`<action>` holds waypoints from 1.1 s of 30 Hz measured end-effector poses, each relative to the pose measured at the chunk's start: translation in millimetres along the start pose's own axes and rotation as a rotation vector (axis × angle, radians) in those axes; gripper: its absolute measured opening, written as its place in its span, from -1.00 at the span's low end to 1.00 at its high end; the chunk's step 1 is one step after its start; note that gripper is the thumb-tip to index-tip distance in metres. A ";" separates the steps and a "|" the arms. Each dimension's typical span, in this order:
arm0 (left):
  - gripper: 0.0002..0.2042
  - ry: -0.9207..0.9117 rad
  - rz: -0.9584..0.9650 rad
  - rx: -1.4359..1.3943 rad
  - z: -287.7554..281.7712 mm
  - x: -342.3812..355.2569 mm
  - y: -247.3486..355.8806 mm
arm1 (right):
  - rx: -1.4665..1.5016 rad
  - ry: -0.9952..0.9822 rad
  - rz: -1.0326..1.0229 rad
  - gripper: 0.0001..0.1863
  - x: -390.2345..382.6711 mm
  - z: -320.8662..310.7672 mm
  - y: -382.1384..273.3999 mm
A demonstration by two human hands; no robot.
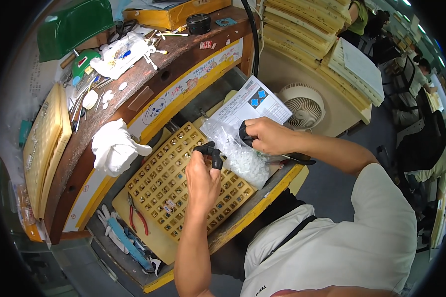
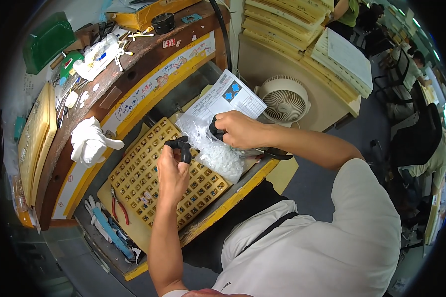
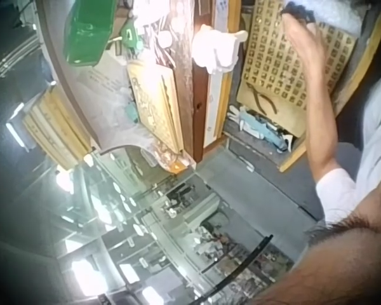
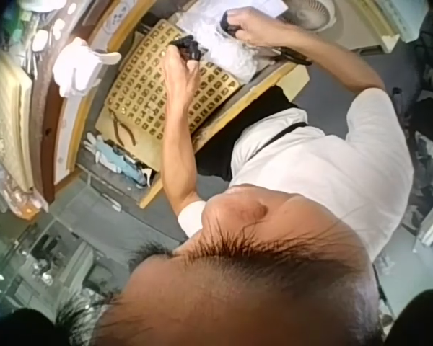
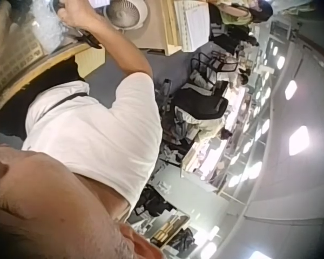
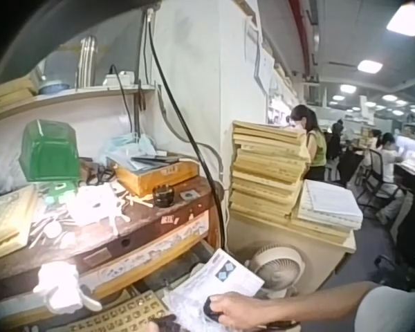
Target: Selecting small gemstones from a bag and organizing them into a grid tray.
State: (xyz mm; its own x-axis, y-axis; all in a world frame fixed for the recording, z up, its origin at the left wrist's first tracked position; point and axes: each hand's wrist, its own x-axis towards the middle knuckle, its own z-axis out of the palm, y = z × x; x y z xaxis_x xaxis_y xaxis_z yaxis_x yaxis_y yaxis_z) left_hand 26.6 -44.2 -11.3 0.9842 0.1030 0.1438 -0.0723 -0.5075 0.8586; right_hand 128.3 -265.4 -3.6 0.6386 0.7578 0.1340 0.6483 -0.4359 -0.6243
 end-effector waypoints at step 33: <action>-0.77 0.160 -0.253 -0.685 -15.8 -3.3 0.3 | 0.336 0.504 0.248 -0.68 -20.5 -4.0 -11.3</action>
State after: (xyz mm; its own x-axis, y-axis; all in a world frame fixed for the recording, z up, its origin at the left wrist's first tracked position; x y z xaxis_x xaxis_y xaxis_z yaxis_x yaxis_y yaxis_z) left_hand 20.8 -31.2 -3.8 0.9524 0.2957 -0.0738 0.0174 0.1890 0.9818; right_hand 109.5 -278.0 3.8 0.9214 0.2986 0.2487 0.3444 -0.3313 -0.8784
